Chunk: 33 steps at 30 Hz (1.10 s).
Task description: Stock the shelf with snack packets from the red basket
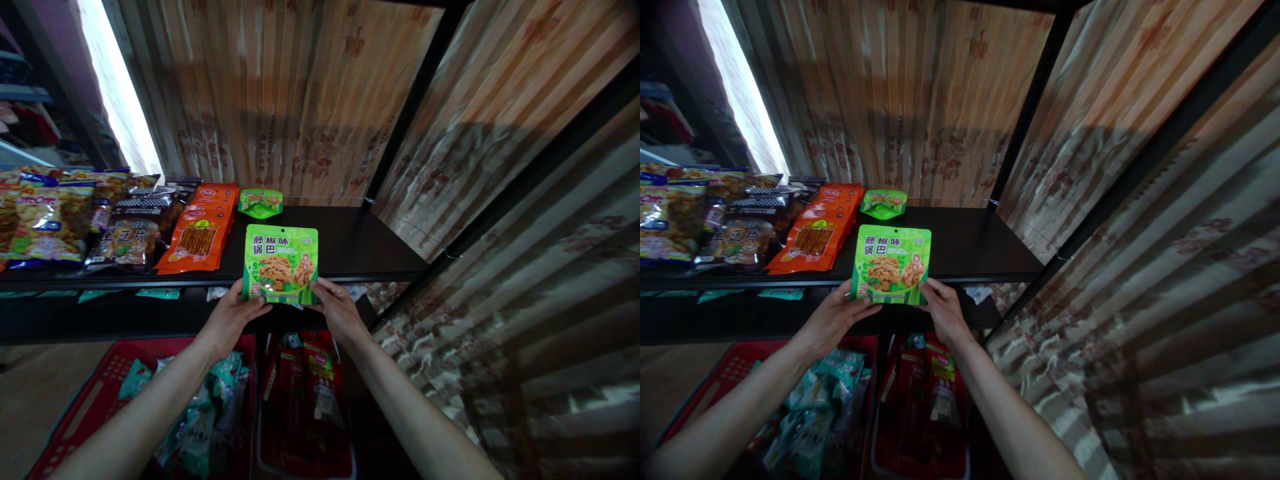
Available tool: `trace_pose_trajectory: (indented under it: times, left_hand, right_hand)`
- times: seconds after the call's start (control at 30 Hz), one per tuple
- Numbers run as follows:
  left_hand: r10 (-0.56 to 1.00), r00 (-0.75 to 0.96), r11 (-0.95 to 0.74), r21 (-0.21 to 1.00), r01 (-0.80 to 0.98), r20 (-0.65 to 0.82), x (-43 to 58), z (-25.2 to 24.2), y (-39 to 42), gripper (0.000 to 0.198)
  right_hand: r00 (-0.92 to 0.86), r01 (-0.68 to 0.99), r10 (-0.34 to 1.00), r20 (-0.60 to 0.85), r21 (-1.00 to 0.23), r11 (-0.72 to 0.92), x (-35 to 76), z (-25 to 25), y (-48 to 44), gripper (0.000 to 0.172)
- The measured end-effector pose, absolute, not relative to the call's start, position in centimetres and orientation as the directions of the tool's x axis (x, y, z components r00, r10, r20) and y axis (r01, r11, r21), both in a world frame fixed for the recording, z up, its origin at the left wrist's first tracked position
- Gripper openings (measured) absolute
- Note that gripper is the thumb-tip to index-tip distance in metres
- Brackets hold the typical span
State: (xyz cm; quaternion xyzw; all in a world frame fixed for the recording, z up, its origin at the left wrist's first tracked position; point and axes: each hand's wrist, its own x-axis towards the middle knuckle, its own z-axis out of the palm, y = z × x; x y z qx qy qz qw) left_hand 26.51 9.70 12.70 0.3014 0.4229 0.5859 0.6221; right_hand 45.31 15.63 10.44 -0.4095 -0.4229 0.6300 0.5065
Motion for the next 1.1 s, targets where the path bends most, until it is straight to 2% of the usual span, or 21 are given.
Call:
trace_pose_trajectory:
  times: [0.27, 0.43, 0.73, 0.97, 1.1]
  left_hand:
    - [0.982, -0.111, 0.085, 0.886, -0.455, -0.152, 26.87, 12.57, 9.85, 0.044]
    - [0.982, -0.120, 0.073, 0.881, -0.467, -0.145, 26.94, 12.82, 9.84, 0.043]
    - [0.987, -0.107, 0.060, 0.888, -0.457, -0.122, 26.93, 12.80, 9.83, 0.040]
    - [0.981, -0.142, 0.037, 0.846, -0.532, -0.132, 26.58, 12.02, 10.27, 0.025]
    - [0.984, -0.139, 0.030, 0.867, -0.498, -0.114, 26.55, 11.96, 10.29, 0.027]
  right_hand:
    - [-0.278, -0.273, 0.960, -0.032, -0.956, -0.111, 45.42, 10.82, 15.40, 0.037]
    - [-0.353, -0.327, 0.935, -0.034, -0.932, -0.158, 45.40, 11.07, 15.23, 0.040]
    - [-0.292, -0.365, 0.955, -0.048, -0.918, -0.157, 45.31, 10.83, 15.25, 0.042]
    - [-0.250, -0.370, 0.967, -0.049, -0.918, -0.142, 45.28, 10.99, 15.33, 0.044]
    - [-0.245, -0.342, 0.969, -0.019, -0.934, -0.105, 45.31, 10.81, 15.38, 0.043]
